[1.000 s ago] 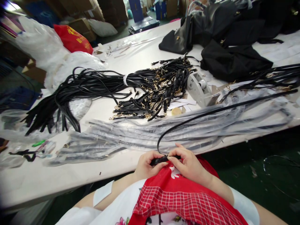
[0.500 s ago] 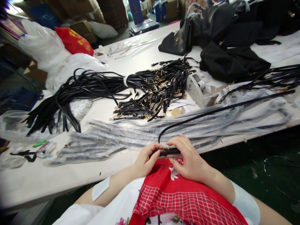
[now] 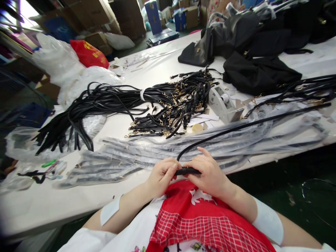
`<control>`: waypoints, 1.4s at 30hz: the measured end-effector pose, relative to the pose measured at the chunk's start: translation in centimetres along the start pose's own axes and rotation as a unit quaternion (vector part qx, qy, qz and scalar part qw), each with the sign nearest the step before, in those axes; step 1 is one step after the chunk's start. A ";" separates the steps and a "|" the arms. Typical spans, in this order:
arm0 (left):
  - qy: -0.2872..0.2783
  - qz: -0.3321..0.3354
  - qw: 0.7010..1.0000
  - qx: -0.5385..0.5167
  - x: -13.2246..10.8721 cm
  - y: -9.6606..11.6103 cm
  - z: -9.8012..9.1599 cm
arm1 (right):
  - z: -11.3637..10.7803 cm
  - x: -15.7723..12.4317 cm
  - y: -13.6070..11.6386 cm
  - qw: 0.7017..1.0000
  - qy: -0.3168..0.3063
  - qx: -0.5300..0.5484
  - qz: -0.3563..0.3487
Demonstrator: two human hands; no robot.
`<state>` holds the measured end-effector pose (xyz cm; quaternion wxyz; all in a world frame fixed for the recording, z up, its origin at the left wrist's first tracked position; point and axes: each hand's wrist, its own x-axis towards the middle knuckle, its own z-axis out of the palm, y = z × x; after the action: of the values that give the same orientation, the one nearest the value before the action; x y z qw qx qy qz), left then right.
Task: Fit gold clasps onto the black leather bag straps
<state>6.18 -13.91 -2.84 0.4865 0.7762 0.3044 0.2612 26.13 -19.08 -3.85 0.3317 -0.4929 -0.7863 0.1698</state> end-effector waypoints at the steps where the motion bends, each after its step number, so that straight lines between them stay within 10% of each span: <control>1: 0.009 0.010 1.000 0.024 0.0 0.1 -0.2 | -0.1 0.1 0.0 1.000 0.014 -0.009 0.002; 6: 0.145 0.039 0.964 0.220 0.1 0.5 -0.8 | -0.2 0.0 0.3 0.999 0.046 -0.021 0.015; 12: -0.001 0.009 0.960 0.280 0.6 1.5 -1.0 | -0.2 0.0 0.3 0.997 0.039 -0.057 -0.032; 26: -0.138 -0.124 0.981 -0.060 1.3 1.7 0.3 | -0.1 -0.5 -1.6 0.998 0.023 -0.002 -0.053; 31: -0.130 -0.189 0.963 -0.144 1.5 2.8 -2.6 | -2.3 0.1 -1.7 0.998 0.046 0.018 -0.046; 42: -0.013 -0.085 0.979 -0.185 1.0 2.0 -8.4 | -5.5 0.8 -0.6 0.998 0.045 0.031 -0.018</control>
<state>1.39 -8.83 2.43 0.6460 0.6474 0.3092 0.2605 29.31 -18.98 0.70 0.3845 -0.4756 -0.7736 0.1657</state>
